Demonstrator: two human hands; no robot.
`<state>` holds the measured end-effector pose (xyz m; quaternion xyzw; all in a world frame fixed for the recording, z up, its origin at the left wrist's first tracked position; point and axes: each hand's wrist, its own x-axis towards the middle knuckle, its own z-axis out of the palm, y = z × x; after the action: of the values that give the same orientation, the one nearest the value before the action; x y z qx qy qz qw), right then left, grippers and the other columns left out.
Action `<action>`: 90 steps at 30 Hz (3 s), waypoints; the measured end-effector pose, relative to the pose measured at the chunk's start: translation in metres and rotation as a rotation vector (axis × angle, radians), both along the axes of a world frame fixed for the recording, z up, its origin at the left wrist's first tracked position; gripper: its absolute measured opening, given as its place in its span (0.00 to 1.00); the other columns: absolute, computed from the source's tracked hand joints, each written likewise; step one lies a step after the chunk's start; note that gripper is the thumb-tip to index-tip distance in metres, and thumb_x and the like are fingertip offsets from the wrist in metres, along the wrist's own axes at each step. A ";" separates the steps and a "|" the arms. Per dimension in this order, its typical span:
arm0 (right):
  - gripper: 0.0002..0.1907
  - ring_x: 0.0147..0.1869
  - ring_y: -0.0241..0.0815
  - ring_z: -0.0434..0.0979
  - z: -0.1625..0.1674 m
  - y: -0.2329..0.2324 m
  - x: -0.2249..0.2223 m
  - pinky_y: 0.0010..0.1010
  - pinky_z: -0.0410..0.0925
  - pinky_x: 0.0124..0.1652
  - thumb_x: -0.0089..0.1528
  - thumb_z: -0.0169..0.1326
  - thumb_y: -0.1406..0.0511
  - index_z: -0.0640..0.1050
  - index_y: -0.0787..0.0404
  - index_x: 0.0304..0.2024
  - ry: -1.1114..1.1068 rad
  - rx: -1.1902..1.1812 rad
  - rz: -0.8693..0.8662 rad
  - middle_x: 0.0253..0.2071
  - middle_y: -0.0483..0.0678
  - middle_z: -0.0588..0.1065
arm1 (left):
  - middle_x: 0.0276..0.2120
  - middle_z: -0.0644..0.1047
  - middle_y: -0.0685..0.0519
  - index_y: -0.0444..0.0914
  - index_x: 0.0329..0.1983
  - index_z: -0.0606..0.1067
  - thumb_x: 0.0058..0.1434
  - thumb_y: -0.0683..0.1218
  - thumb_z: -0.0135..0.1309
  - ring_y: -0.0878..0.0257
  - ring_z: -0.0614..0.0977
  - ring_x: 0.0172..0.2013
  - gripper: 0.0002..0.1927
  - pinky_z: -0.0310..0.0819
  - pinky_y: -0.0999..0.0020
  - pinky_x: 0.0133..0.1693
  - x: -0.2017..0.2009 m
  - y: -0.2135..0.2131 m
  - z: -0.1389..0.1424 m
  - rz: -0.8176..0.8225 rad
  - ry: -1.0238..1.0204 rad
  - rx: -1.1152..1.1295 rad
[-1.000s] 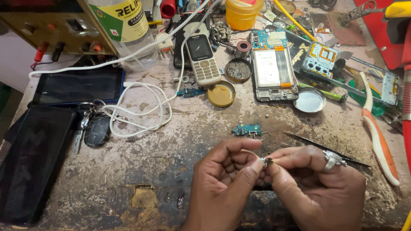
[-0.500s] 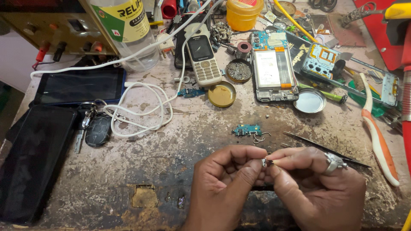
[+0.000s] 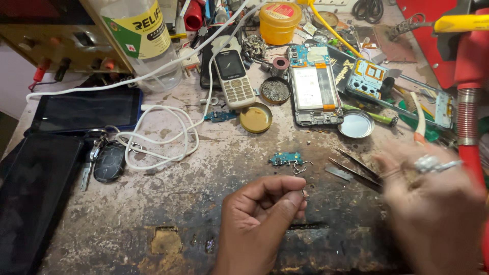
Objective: The person works at a cluttered electronics repair bench, handling a small phone circuit board and tiny components with their fingers, then uses a soldering iron to work on the board, at one point dipping into a small round tin of flux. They hold the board steady with one hand while applying the soldering iron tip to it with the other.
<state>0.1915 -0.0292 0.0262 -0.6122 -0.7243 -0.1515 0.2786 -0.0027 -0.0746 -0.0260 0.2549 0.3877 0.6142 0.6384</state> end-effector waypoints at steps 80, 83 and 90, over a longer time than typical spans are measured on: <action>0.18 0.47 0.40 0.82 -0.024 -0.015 0.047 0.27 0.78 0.44 0.54 0.64 0.72 0.83 0.55 0.47 0.389 -0.360 0.760 0.44 0.46 0.82 | 0.38 0.79 0.49 0.33 0.54 0.70 0.64 0.36 0.55 0.63 0.80 0.37 0.15 0.77 0.67 0.41 -0.012 0.001 0.004 -0.147 -0.400 0.111; 0.16 0.48 0.39 0.83 -0.018 -0.012 0.051 0.26 0.78 0.45 0.56 0.63 0.71 0.83 0.54 0.46 0.361 -0.323 0.703 0.44 0.45 0.81 | 0.38 0.78 0.49 0.33 0.54 0.69 0.65 0.36 0.55 0.63 0.80 0.37 0.15 0.77 0.66 0.41 -0.013 0.002 0.003 -0.130 -0.401 0.129; 0.16 0.49 0.41 0.81 -0.026 -0.015 0.047 0.28 0.77 0.46 0.56 0.63 0.72 0.83 0.57 0.47 0.383 -0.334 0.719 0.44 0.47 0.82 | 0.40 0.78 0.49 0.32 0.55 0.69 0.64 0.36 0.56 0.63 0.80 0.38 0.16 0.76 0.66 0.42 -0.012 0.002 0.001 -0.092 -0.403 0.173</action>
<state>0.2384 -0.0443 0.0002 -0.3749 -0.8412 0.1905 0.3399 -0.0150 -0.0723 -0.0253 0.1981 0.1862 0.6538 0.7062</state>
